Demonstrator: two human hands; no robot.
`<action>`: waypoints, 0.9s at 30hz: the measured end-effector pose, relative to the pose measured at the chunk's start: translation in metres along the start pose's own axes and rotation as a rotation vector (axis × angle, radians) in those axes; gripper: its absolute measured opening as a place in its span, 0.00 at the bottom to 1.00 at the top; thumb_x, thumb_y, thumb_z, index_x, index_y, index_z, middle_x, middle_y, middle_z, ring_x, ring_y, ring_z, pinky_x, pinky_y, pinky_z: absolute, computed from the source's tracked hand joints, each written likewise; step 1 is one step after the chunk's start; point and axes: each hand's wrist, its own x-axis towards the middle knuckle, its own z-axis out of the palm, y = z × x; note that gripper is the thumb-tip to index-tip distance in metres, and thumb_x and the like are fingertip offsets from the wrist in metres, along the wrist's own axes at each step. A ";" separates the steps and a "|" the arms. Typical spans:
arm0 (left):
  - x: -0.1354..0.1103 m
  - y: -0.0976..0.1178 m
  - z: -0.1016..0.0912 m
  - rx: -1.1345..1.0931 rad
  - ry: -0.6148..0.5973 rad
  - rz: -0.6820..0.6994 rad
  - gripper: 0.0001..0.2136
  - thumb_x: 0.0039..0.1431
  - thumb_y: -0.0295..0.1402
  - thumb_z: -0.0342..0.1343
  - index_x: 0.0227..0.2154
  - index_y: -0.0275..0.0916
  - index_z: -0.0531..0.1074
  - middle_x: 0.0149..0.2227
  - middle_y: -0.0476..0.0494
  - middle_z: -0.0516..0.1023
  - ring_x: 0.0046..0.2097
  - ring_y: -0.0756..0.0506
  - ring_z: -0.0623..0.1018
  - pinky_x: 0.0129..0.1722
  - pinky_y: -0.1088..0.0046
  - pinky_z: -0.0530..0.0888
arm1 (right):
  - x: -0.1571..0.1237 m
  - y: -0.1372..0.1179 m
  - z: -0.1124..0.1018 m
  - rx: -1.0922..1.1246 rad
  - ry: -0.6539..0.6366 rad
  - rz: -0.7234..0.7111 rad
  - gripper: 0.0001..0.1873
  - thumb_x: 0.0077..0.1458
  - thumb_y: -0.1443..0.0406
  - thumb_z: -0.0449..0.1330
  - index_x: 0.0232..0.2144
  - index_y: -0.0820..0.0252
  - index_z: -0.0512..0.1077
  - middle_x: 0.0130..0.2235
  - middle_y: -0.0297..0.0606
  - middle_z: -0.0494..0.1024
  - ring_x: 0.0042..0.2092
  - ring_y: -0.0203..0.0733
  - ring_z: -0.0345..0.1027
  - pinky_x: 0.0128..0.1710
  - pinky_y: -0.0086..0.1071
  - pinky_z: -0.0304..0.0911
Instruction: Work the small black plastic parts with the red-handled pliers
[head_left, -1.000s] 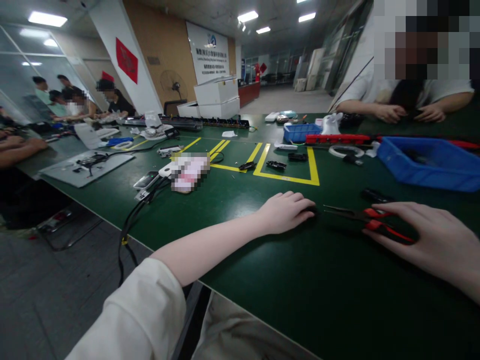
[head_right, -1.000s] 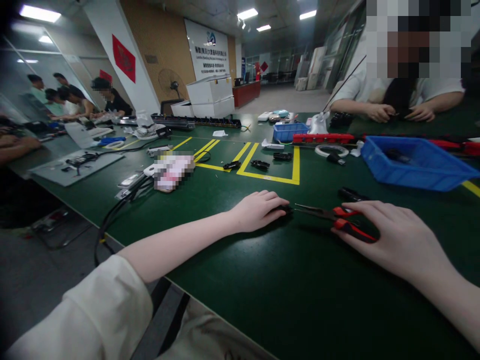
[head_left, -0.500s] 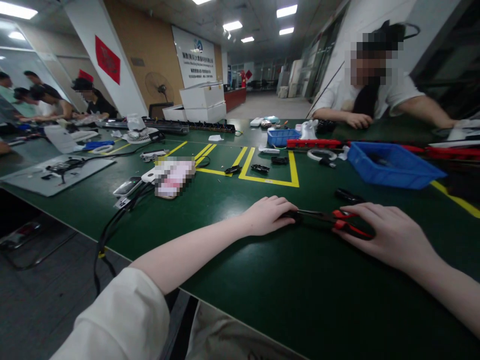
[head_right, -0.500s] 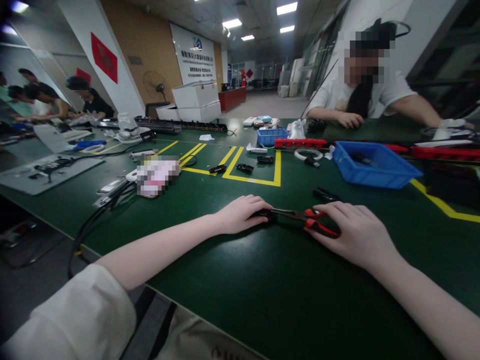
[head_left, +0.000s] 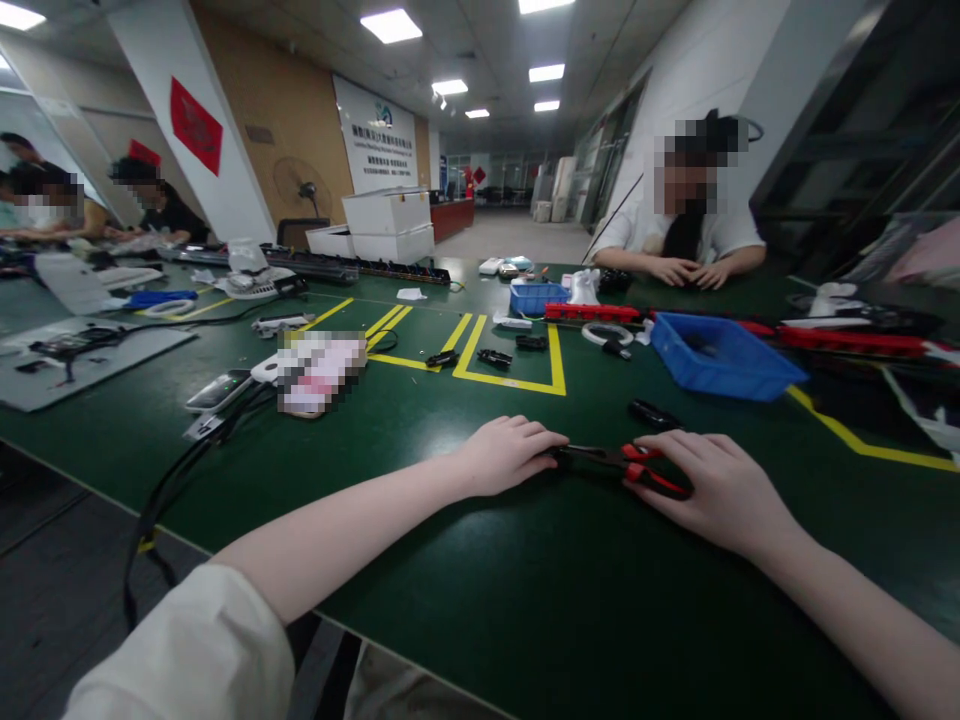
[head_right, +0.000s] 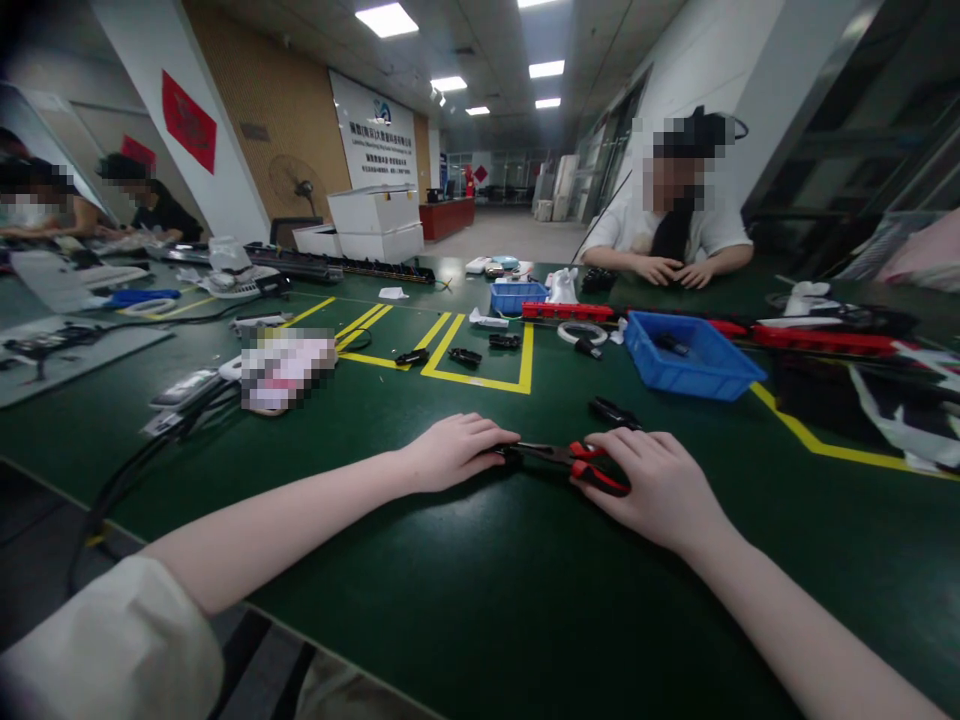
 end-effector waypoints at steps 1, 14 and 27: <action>0.000 0.001 0.000 0.003 0.001 -0.002 0.17 0.70 0.37 0.48 0.59 0.38 0.65 0.52 0.42 0.76 0.51 0.43 0.75 0.51 0.65 0.71 | 0.000 0.001 0.000 -0.005 0.002 -0.003 0.21 0.55 0.51 0.60 0.46 0.56 0.71 0.44 0.43 0.80 0.44 0.51 0.74 0.43 0.45 0.66; 0.000 0.003 0.002 -0.008 0.019 0.003 0.16 0.71 0.38 0.46 0.57 0.40 0.65 0.51 0.42 0.76 0.50 0.44 0.76 0.50 0.64 0.72 | 0.001 -0.008 -0.007 -0.009 0.003 0.032 0.22 0.55 0.52 0.61 0.48 0.58 0.72 0.47 0.46 0.79 0.50 0.53 0.71 0.51 0.48 0.63; 0.000 -0.003 -0.003 0.072 -0.007 0.065 0.20 0.69 0.41 0.49 0.59 0.36 0.63 0.52 0.40 0.75 0.50 0.43 0.74 0.49 0.66 0.72 | -0.001 0.007 0.007 0.055 0.015 0.026 0.18 0.53 0.51 0.61 0.42 0.53 0.73 0.41 0.42 0.79 0.36 0.48 0.76 0.32 0.38 0.73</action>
